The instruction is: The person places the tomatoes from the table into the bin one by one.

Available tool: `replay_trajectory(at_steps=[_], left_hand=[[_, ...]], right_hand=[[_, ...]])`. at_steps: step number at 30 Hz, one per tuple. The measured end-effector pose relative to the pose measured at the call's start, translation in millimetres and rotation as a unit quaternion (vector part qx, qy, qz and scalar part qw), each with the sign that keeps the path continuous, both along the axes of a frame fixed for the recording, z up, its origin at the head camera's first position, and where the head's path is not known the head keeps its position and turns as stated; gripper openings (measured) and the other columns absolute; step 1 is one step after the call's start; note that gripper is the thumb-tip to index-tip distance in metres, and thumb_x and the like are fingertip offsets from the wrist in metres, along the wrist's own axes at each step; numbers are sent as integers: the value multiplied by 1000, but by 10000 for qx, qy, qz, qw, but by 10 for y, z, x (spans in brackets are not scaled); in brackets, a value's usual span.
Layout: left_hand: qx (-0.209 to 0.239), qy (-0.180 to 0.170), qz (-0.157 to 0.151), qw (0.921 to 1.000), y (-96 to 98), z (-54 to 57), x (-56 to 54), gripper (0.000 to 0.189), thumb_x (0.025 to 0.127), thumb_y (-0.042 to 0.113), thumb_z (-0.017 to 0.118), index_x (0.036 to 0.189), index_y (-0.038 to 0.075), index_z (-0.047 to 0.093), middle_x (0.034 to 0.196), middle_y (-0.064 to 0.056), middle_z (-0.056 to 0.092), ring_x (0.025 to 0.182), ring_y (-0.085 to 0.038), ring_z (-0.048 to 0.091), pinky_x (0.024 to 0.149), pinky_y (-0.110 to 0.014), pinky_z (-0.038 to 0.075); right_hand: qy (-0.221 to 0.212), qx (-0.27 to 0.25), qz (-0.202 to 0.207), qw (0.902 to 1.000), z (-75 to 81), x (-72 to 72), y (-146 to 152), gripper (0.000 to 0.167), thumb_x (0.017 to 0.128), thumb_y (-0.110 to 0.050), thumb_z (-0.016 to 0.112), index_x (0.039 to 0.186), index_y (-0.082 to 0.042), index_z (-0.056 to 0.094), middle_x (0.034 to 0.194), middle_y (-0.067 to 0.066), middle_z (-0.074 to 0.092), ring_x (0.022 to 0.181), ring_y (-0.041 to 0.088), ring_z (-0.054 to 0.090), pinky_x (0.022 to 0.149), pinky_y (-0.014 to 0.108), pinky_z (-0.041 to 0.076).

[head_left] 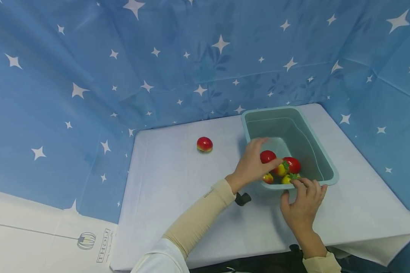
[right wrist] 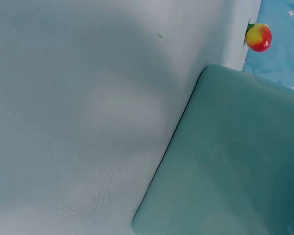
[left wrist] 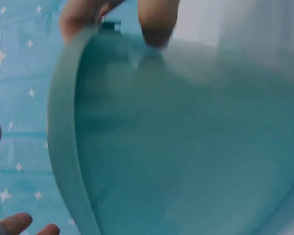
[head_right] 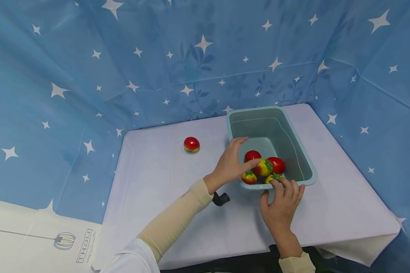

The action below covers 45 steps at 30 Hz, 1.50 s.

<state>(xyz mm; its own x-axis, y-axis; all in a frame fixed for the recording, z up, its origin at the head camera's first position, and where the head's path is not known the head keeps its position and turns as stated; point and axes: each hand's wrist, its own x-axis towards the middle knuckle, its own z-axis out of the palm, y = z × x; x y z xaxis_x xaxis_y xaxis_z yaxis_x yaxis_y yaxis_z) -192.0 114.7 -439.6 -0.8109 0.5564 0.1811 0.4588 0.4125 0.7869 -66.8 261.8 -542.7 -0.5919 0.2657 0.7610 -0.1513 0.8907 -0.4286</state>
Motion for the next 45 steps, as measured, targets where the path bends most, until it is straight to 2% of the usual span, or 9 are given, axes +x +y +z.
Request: replay_trajectory(at_steps=[6, 14, 17, 21, 23, 28, 33, 40, 45], left_hand=[[292, 198, 759, 9965, -224, -117, -380, 60, 96, 44, 55, 144, 11, 41, 144, -5, 42, 130, -18, 43, 107, -37, 40], [12, -139, 1894, 9818, -707, -478, -904, 50, 97, 35, 57, 139, 10, 47, 137, -8, 47, 127, -22, 45, 105, -39, 40], [-310, 167, 2033, 9785, -873, -604, -1024, 50, 95, 32, 60, 137, 7, 49, 132, -11, 48, 118, -26, 49, 97, -40, 45], [-973, 924, 1985, 9709, -1011, -733, -1165, 49, 92, 30, 63, 133, 5, 51, 127, -12, 50, 114, -28, 50, 88, -39, 48], [-1262, 1187, 1960, 9652, -1050, -772, -1234, 49, 91, 30, 64, 132, 5, 52, 129, -12, 50, 120, -29, 48, 92, -39, 48], [-1744, 1047, 1921, 9601, -1109, -828, -1320, 51, 90, 27, 66, 134, 5, 54, 137, -15, 49, 129, -32, 44, 101, -43, 45], [-2080, 679, 1826, 9585, -1190, -1000, -1337, 49, 90, 21, 67, 134, 3, 56, 145, -15, 47, 140, -33, 34, 110, -44, 36], [-2141, 460, 1958, 9559, -1281, -1139, -1303, 57, 89, 27, 70, 139, 5, 51, 130, -15, 46, 121, -30, 45, 95, -41, 50], [-2268, 537, 2308, 9447, -1298, -1141, -1293, 54, 88, 23, 72, 135, 5, 54, 119, -15, 42, 113, -29, 41, 86, -41, 51]], right_hand=[[9, -58, -21, 10000, 2, 6, 14, 36, 76, -14, 54, 108, 1, 57, 119, 23, 50, 123, 42, 37, 113, 65, 1], [64, -58, -15, 10000, 11, 22, 9, 35, 75, -13, 55, 107, 1, 57, 118, 25, 51, 122, 42, 38, 112, 66, 1], [19, -46, -45, 10000, 22, 33, 14, 35, 74, -12, 55, 107, 1, 57, 118, 24, 51, 122, 42, 38, 112, 66, 1], [35, -49, -73, 10000, 32, 36, 18, 36, 74, -12, 56, 107, 1, 57, 119, 23, 50, 122, 42, 38, 112, 66, 1], [53, -47, -72, 9999, 36, 32, 16, 36, 74, -12, 57, 107, 1, 57, 119, 24, 51, 122, 42, 39, 113, 66, 2], [-11, -31, -62, 10000, 52, 35, -5, 38, 73, -11, 60, 109, 2, 57, 120, 24, 51, 124, 42, 40, 113, 65, 2], [-126, 12, -70, 9999, 37, 66, -15, 38, 74, -11, 58, 109, 2, 56, 121, 24, 50, 124, 42, 39, 113, 65, 2], [-257, 50, -80, 9996, 37, 89, -12, 39, 73, -12, 58, 110, 2, 55, 120, 25, 49, 123, 42, 38, 113, 65, 2], [-236, 53, -85, 9997, 53, 71, -7, 40, 73, -12, 58, 110, 2, 55, 119, 25, 49, 123, 43, 38, 113, 66, 2]])
